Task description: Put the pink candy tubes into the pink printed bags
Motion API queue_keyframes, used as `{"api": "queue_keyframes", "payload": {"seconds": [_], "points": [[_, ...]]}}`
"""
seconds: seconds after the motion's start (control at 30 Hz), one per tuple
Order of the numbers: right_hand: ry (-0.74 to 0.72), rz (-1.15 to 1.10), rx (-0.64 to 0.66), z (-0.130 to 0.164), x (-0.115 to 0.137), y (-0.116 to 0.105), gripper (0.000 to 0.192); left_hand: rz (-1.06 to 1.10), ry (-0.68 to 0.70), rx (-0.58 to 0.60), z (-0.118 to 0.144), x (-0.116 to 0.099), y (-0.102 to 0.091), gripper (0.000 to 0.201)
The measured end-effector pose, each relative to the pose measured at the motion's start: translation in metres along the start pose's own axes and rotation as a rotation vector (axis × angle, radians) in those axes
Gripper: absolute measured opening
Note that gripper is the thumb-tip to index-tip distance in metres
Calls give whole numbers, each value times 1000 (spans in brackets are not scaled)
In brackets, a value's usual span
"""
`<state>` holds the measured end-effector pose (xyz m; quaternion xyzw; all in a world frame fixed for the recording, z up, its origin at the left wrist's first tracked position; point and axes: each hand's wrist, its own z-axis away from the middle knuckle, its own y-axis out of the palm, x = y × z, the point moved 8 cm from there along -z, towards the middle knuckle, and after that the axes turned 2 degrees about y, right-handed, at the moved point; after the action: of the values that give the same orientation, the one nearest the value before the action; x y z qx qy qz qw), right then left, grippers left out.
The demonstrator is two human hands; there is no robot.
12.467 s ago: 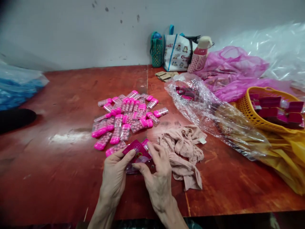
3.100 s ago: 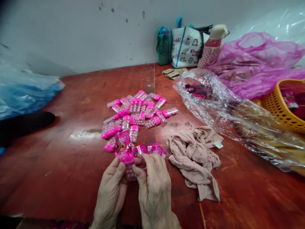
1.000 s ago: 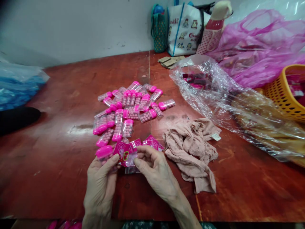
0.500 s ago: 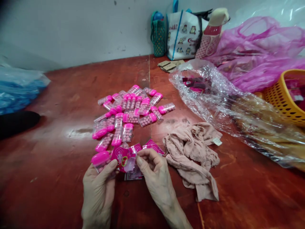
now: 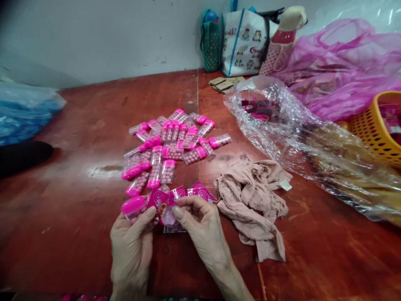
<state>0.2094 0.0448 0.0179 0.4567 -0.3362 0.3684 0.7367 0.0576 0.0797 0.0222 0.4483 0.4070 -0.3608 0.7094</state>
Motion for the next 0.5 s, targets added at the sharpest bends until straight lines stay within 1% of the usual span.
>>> {"api": "queue_keyframes", "payload": {"seconds": [0.17, 0.23, 0.27, 0.33, 0.37, 0.4, 0.47, 0.5], "points": [[7, -22, -4, -1, -7, 2, 15, 13, -8, 23, 3, 1, 3, 25], [-16, 20, -14, 1, -8, 1, 16, 19, -17, 29, 3, 3, 2, 24], [-40, 74, -30, 2, -7, 1, 18, 23, -19, 28, 3, 3, 1, 23], [-127, 249, -91, 6, -1, -1, 22, 25, -4, 17, 3, 3, -2, 22], [-192, 351, -132, 8, 4, -1, 22, 23, 9, 7, 3, 2, -3, 22], [-267, 446, -174, 11, 10, 0, 19, 19, 25, -4, 3, 1, -4, 22], [-418, 584, -235, 16, 22, 2, 7, 13, 52, -19, 4, -2, -5, 24], [-493, 628, -243, 18, 26, 5, 8, 12, 61, -24, 5, -3, -4, 25]]}}
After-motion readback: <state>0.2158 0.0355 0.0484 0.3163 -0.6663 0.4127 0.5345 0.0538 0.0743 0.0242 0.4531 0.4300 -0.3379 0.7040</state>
